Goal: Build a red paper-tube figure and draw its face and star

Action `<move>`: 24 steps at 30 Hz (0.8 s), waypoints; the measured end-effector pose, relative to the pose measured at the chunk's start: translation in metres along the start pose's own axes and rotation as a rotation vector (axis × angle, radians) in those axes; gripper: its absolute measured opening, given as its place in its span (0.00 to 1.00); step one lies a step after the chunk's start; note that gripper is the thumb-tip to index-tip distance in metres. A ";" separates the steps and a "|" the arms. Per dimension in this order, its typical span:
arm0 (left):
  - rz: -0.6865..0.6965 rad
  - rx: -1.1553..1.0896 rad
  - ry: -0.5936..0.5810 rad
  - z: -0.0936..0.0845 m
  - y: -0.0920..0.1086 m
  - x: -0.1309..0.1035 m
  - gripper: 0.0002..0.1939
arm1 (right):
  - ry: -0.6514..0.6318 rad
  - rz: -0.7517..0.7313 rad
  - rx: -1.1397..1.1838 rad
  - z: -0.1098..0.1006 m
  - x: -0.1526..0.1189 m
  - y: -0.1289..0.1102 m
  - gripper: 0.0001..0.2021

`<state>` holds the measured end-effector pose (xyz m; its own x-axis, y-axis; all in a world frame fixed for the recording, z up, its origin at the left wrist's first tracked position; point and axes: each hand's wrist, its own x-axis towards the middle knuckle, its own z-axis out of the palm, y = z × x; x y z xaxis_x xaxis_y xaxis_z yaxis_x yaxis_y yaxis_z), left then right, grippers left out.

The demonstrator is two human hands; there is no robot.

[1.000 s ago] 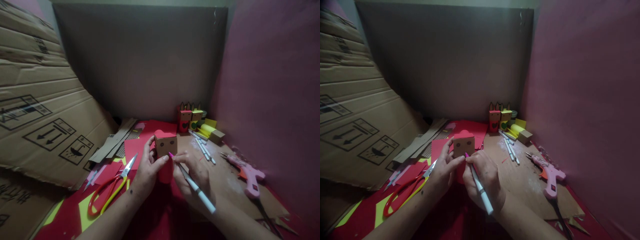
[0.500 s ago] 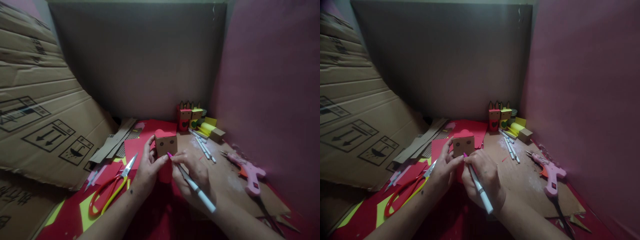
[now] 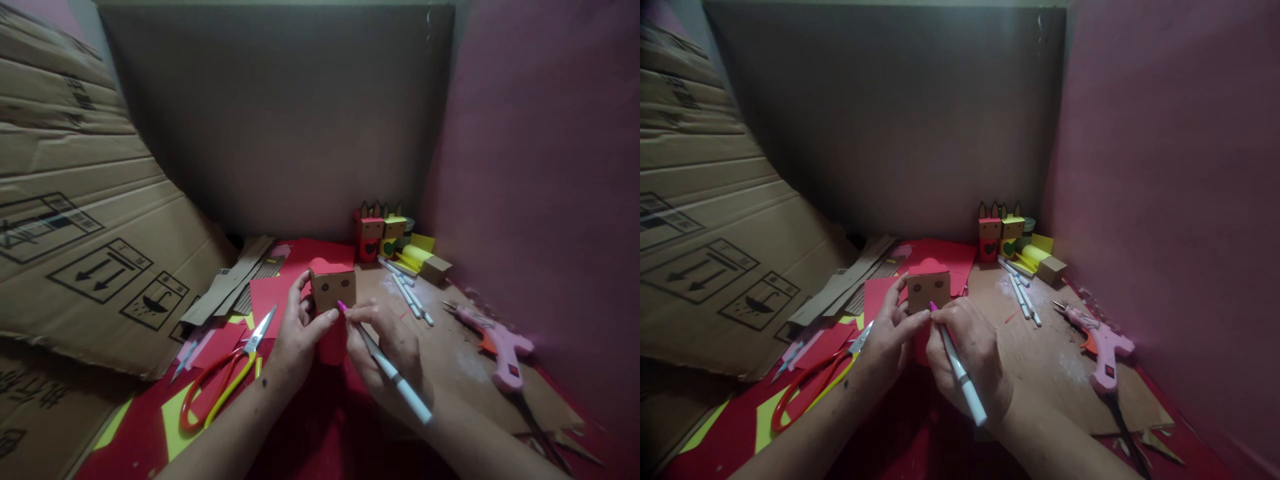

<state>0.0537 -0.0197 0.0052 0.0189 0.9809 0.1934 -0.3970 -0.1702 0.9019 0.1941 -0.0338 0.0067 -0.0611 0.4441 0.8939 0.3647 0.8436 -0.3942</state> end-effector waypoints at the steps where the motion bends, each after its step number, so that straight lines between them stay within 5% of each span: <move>1: 0.000 0.000 -0.001 0.000 0.000 0.000 0.40 | -0.001 -0.004 -0.005 0.000 0.000 0.000 0.10; 24: -0.005 0.014 -0.015 -0.001 0.000 0.000 0.42 | -0.009 -0.004 0.061 0.000 -0.001 0.001 0.09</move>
<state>0.0525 -0.0200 0.0049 0.0346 0.9803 0.1945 -0.3841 -0.1666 0.9081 0.1941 -0.0330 0.0052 -0.0712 0.4435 0.8934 0.3075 0.8618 -0.4033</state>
